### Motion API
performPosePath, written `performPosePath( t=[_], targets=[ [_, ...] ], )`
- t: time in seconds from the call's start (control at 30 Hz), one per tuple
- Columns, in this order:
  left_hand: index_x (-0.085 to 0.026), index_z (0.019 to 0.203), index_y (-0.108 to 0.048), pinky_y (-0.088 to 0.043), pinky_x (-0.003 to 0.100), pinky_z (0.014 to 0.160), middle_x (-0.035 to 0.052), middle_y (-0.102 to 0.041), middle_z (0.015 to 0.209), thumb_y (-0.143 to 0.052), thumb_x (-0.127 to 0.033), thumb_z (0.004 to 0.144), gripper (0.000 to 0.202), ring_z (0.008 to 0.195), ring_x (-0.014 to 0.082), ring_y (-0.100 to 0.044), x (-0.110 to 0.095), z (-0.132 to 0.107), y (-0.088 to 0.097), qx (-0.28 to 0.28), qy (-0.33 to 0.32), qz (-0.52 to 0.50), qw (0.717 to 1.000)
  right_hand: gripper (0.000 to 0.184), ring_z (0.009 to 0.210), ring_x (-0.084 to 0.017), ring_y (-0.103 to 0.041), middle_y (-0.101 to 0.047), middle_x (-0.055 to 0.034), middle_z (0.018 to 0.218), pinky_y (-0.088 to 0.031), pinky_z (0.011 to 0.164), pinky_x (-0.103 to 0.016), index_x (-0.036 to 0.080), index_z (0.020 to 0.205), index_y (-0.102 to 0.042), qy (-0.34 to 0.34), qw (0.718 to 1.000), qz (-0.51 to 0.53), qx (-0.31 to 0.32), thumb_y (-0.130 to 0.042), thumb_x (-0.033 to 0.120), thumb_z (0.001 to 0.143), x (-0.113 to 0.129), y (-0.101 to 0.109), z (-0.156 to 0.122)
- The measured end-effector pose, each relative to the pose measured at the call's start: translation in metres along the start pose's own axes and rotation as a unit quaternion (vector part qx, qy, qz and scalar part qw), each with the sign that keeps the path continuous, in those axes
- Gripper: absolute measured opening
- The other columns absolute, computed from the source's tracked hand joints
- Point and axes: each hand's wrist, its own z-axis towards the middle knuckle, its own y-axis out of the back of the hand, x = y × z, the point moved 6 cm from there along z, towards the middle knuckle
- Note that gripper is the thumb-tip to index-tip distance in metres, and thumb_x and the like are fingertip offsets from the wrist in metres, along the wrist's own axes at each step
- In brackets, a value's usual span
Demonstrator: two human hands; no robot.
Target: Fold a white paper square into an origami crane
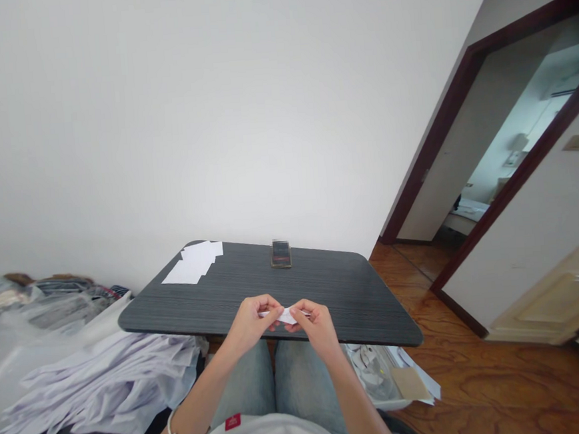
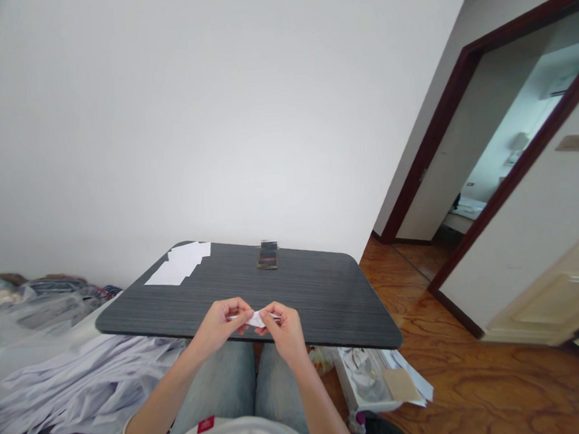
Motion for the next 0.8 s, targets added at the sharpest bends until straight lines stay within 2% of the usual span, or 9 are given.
performPosePath(
  t=[0.27, 0.5, 0.63, 0.8],
  targets=[
    [-0.011, 0.064, -0.058, -0.039, 0.018, 0.044, 0.0002, -0.059, 0.053, -0.06, -0.033, 0.068, 0.022, 0.044, 0.0081, -0.049, 0.0019, 0.0002, -0.0045, 0.031, 0.012, -0.017, 0.999, 0.025, 0.046, -0.012, -0.056, -0.059, 0.0021, 0.053, -0.048, 0.047, -0.022, 0.016, 0.064, -0.059, 0.024, 0.999, -0.046, -0.007, -0.058, 0.039, 0.072, 0.0059, -0.0018, -0.0026],
    [-0.012, 0.062, -0.056, -0.037, 0.019, 0.044, -0.0014, -0.056, 0.051, -0.059, -0.033, 0.069, 0.022, 0.043, 0.008, -0.048, -0.0003, -0.0009, -0.005, 0.012, 0.002, -0.023, 1.0, 0.029, 0.048, -0.013, -0.058, -0.063, -0.0002, 0.058, -0.05, 0.048, -0.023, 0.016, 0.069, -0.062, 0.032, 0.999, 0.012, 0.013, -0.055, 0.043, 0.073, 0.0044, -0.004, -0.0017],
    [-0.012, 0.063, -0.055, -0.037, 0.018, 0.045, -0.0022, -0.054, 0.052, -0.058, -0.031, 0.07, 0.021, 0.045, 0.0077, -0.047, -0.0001, -0.0017, -0.0052, 0.013, -0.005, -0.017, 1.0, 0.022, 0.048, -0.012, -0.058, -0.063, 0.0004, 0.057, -0.049, 0.048, -0.021, 0.015, 0.07, -0.062, 0.032, 0.999, 0.02, 0.014, -0.06, 0.037, 0.071, 0.0023, -0.0033, -0.0014],
    [-0.013, 0.063, -0.054, -0.037, 0.019, 0.046, -0.0027, -0.053, 0.052, -0.058, -0.031, 0.07, 0.02, 0.045, 0.0078, -0.047, 0.0021, -0.002, -0.0057, 0.018, -0.007, -0.019, 1.0, 0.022, 0.049, -0.012, -0.059, -0.063, 0.0003, 0.059, -0.05, 0.049, -0.022, 0.015, 0.067, -0.061, 0.022, 0.999, 0.017, 0.033, -0.056, 0.036, 0.075, 0.0033, -0.0038, -0.0012]
  ],
)
